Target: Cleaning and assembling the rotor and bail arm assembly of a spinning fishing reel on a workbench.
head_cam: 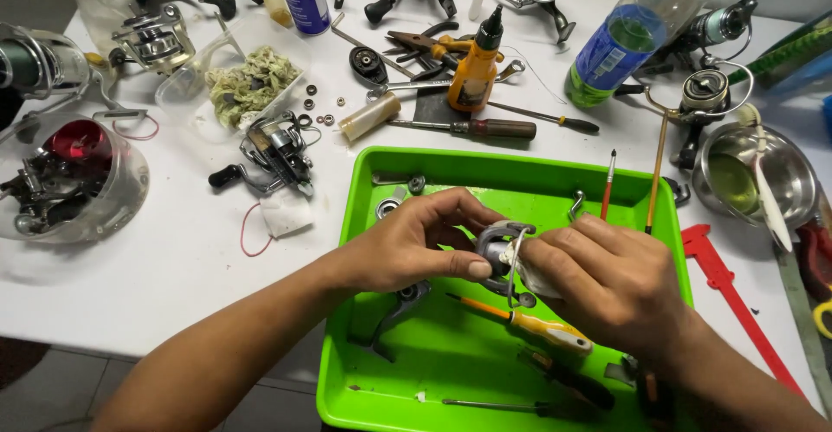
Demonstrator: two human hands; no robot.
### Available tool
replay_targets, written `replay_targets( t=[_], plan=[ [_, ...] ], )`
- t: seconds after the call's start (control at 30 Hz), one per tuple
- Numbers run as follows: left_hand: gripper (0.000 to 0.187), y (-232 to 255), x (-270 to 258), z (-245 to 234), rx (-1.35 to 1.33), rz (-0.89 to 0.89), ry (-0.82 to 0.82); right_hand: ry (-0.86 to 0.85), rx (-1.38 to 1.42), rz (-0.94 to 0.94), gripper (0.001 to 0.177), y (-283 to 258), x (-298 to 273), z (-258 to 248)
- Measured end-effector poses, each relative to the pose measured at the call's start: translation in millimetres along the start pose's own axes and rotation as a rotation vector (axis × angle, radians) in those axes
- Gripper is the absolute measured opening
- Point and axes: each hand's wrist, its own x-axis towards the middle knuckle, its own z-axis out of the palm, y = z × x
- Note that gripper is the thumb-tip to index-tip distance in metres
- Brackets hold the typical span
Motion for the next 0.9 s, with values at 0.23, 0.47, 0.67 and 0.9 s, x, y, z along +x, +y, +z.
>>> replay_targets(
  t=[0.23, 0.47, 0.67, 0.9],
  plan=[
    [0.041, 1, 2, -5, 0.052, 0.067, 0.079, -0.043, 0.111, 0.11, 0.012, 16, -2, 3],
    [0.054, -12, 5, -20, -0.113, 0.197, 0.198, -0.732, 0.089, 0.504, 0.022, 33, -4, -8],
    [0.044, -7, 7, -15, -0.088, 0.233, 0.168, -0.989, 0.133, 0.548, 0.065, 40, -11, -2],
    [0.042, 6, 3, -3, 0.342, 0.152, 0.228, -0.522, 0.376, 0.761, 0.07, 23, 8, 1]
  ],
)
